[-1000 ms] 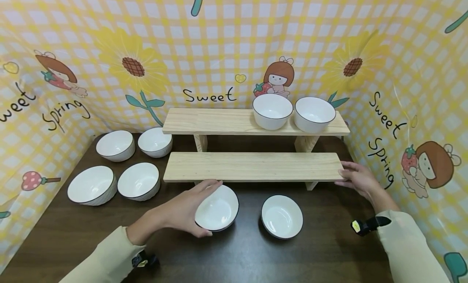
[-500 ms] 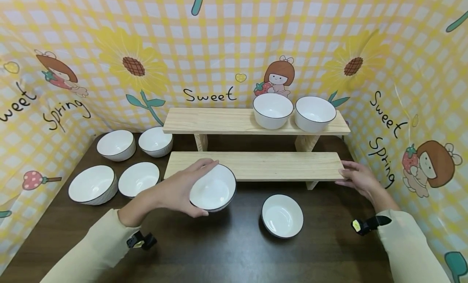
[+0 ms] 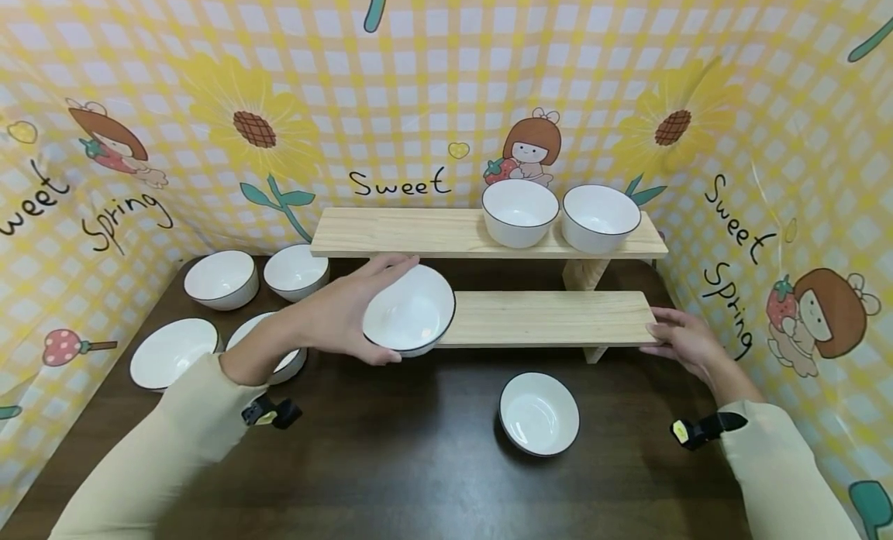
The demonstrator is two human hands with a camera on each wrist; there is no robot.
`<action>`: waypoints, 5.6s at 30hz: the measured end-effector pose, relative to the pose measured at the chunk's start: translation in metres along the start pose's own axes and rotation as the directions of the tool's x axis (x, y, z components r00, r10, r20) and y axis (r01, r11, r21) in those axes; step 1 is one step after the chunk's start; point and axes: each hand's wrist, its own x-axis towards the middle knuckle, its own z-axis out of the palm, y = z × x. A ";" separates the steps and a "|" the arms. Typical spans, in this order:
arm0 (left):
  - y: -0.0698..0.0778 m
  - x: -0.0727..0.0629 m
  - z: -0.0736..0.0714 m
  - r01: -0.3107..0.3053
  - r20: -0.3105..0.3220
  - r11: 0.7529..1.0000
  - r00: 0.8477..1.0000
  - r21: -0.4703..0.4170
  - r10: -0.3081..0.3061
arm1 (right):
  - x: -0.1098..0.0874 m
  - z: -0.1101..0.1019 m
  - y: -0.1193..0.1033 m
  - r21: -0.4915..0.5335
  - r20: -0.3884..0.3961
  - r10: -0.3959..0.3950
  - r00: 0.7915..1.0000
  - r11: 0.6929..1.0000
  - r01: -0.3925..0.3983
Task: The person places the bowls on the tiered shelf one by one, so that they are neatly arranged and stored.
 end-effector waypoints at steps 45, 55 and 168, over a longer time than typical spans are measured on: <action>-0.024 0.091 -0.051 0.137 -0.074 0.987 0.987 -0.078 -0.143 | 0.000 -0.001 0.000 0.065 0.023 -0.012 1.000 0.998 0.010; -0.038 0.110 -0.049 0.216 -0.086 0.973 0.971 -0.081 -0.222 | 0.000 -0.001 -0.001 0.026 0.015 -0.005 1.000 1.000 0.004; 0.023 0.038 0.008 0.073 0.037 0.875 0.994 0.479 -0.103 | 0.000 -0.001 0.000 0.010 0.009 0.013 1.000 1.000 -0.013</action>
